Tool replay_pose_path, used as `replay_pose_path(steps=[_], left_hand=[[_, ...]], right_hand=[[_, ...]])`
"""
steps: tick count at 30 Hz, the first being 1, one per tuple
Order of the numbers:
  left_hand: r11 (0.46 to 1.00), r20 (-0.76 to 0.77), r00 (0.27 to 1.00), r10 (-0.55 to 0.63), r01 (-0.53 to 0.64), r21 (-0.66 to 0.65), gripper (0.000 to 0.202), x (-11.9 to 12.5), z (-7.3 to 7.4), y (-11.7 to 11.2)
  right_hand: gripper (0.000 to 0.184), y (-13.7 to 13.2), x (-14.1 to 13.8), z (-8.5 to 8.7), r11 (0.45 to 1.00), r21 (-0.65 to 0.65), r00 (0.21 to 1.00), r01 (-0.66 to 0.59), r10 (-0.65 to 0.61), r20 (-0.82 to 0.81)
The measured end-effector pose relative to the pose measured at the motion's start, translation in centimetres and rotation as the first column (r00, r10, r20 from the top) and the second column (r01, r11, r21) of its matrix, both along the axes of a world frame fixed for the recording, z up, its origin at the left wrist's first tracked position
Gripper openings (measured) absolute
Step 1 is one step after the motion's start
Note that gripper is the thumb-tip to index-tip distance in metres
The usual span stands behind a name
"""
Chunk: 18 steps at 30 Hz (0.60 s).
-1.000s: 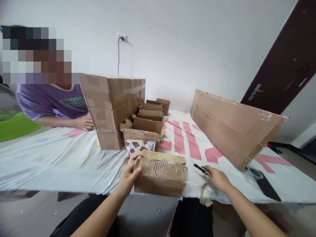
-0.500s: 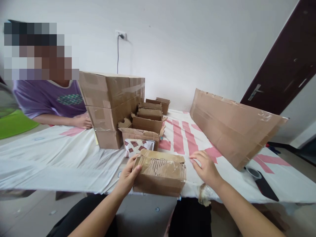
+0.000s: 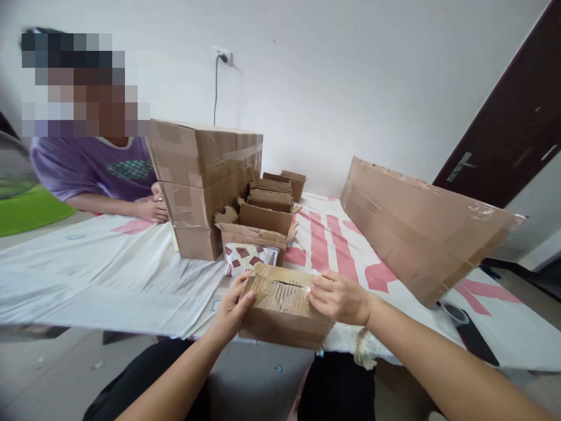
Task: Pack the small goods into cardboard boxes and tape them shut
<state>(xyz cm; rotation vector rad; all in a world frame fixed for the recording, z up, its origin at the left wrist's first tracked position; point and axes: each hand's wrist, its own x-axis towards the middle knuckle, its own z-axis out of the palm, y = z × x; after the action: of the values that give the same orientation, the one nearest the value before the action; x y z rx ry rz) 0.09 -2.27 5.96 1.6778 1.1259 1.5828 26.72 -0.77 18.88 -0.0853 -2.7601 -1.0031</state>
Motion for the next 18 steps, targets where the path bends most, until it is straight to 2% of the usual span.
replay_pose_path(steps=[6, 10, 14, 18], left_hand=[[1.000, -0.002, 1.000, 0.009, -0.009, 0.016, 0.042, 0.0, -0.2, 0.2], [0.999, 0.011, 1.000, 0.018, -0.019, 0.035, 0.042, 0.1, -0.1, 0.1], [0.999, 0.017, 1.000, 0.024, -0.024, 0.042, 0.042, 0.2, 0.1, 0.1], [0.999, 0.004, 1.000, 0.019, -0.019, 0.045, 0.044, 0.0, 0.1, 0.2]], right_hand=[[0.018, 0.8, -0.6, 1.0, 0.999, -0.035, 0.990, -0.008, 0.013, 0.138], [0.024, 1.1, -1.7, 1.7, 0.995, -0.093, 0.980, 0.047, -0.028, 0.199], [0.021, 1.7, -2.2, 1.1, 0.968, -0.170, 0.972, 0.183, -0.152, 0.180], [0.014, 1.9, -1.9, 0.1, 0.886, -0.341, 0.947, 0.315, -0.318, 0.048]])
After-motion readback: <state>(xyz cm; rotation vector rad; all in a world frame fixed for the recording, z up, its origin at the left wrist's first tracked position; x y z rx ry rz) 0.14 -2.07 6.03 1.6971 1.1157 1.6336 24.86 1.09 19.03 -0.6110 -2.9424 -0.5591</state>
